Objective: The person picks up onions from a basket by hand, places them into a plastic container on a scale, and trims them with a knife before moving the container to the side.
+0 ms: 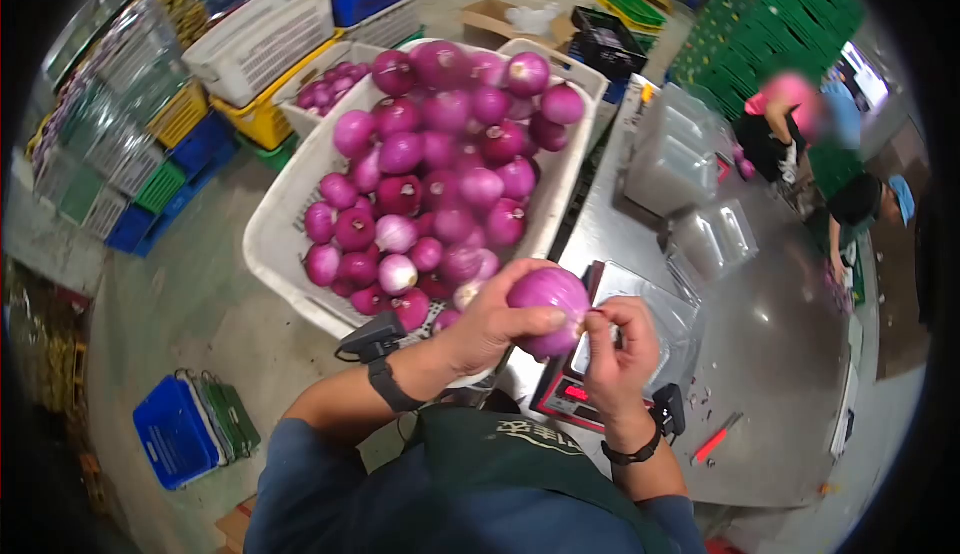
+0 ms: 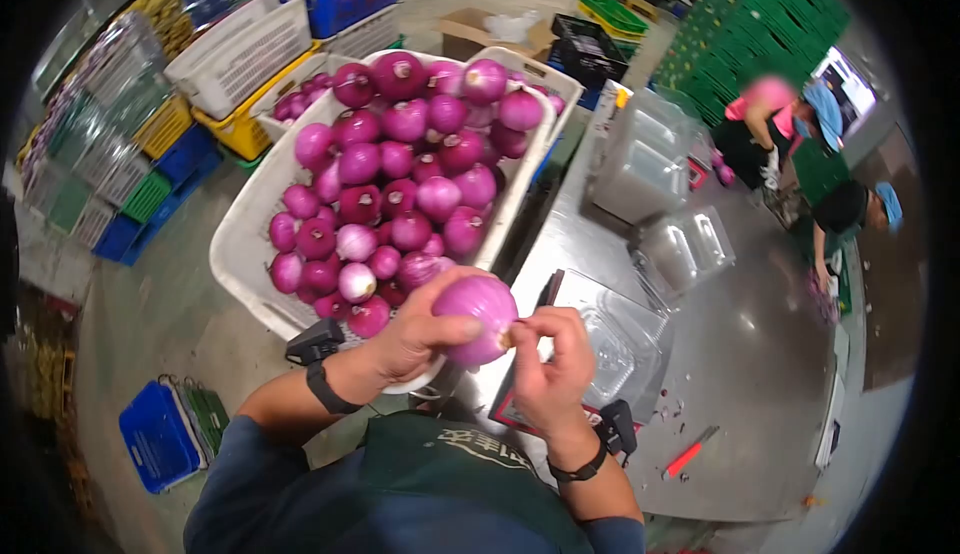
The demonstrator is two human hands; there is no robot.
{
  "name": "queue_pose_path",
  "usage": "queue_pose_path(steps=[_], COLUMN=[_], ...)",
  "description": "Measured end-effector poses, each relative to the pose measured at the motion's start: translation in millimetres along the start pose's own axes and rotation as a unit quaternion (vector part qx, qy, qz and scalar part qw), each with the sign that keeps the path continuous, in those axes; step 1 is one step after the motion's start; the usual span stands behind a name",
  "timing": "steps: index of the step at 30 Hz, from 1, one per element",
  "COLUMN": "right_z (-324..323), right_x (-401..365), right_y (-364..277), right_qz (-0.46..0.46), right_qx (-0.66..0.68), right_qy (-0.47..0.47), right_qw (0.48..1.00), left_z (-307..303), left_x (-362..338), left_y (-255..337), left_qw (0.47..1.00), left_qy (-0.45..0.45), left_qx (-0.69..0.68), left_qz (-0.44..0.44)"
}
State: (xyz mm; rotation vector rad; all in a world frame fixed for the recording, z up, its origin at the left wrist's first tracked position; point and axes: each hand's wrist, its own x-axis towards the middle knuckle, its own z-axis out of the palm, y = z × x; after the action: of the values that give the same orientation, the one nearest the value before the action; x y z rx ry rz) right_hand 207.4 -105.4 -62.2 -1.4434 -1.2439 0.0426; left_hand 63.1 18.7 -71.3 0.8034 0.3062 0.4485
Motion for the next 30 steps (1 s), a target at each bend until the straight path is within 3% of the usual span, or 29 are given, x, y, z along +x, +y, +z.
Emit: queue_pose_path(steps=[3,5,6,8,9,11,13,15,17,19,20,21,23,24,25,26,28,30], right_z=[-7.0,-32.0,-30.8,-26.5,-20.0,-15.8,-10.1,1.5,4.2,0.4,-7.1,-16.7,-36.1,-47.4,-60.7,-75.7,-95.5,-110.3], right_x=[-20.5,-35.8,-42.6,-48.1,-47.5,-43.9,-35.3,-28.7,-36.4,-35.8,-27.5,-30.5,-34.8,-36.9,-39.6,-45.8,-48.7,-52.4], right_y=[33.6,41.7,39.1,30.8,25.1,9.3,-3.2,-7.2,6.3,4.4,-4.5,4.0,19.6,26.4,33.5,46.6,59.4,73.8], right_qz=[0.207,0.236,0.236,0.094,0.095,0.128,0.178,0.049,0.049,0.261,0.303,0.297,0.305,0.311,0.316,0.321,0.345,0.376], right_qx=[0.051,-0.16,-0.159,-0.216,-0.212,-0.108,-0.042,-0.047,-0.036,0.225,0.234,0.228,0.219,0.212,0.205,0.174,0.141,0.093], right_qy=[0.037,-0.17,-0.174,-0.279,-0.284,-0.171,-0.175,-0.17,-0.141,-0.053,-0.035,-0.016,0.047,0.076,0.104,0.118,0.138,0.17], right_qw=[0.976,0.943,0.943,0.931,0.93,0.971,0.967,0.983,0.988,0.937,0.923,0.927,0.926,0.923,0.92,0.924,0.918,0.906], left_z=[-4.5,-6.4,-7.8,-10.2,-13.2,-12.5,-9.8,-3.4,1.1,-5.5,-14.9,-24.6,-59.0,-58.8,-84.6,-101.2,-119.7,-139.2], left_x=[-11.9,-19.2,-20.4,-21.5,-21.6,-15.1,-11.0,-9.2,-7.5,-12.0,-14.4,-11.9,-10.5,-13.3,-12.9,-12.4,-14.4,-9.3], left_y=[4.9,14.8,18.8,22.1,22.0,16.4,5.7,1.2,10.7,43.1,51.5,77.3,107.8,136.1,148.1,162.1,181.4,178.4], left_qw=[0.999,0.999,0.999,0.998,0.999,0.995,0.994,0.989,0.983,0.915,0.904,0.822,0.839,0.825,0.83,0.77,0.667,0.657], left_qy=[-0.039,-0.032,-0.03,-0.024,-0.018,0.03,0.029,-0.023,-0.071,-0.153,-0.131,-0.116,-0.011,0.078,0.127,0.173,0.197,0.159], left_qx=[-0.004,0.013,0.028,0.051,0.05,0.071,0.079,0.076,0.148,0.353,0.394,0.555,0.539,0.559,0.54,0.607,0.714,0.737], left_qz=[0.001,-0.001,-0.005,-0.009,-0.01,-0.068,-0.077,-0.122,-0.086,-0.121,-0.105,-0.05,0.065,0.034,0.066,0.095,0.078,0.027])
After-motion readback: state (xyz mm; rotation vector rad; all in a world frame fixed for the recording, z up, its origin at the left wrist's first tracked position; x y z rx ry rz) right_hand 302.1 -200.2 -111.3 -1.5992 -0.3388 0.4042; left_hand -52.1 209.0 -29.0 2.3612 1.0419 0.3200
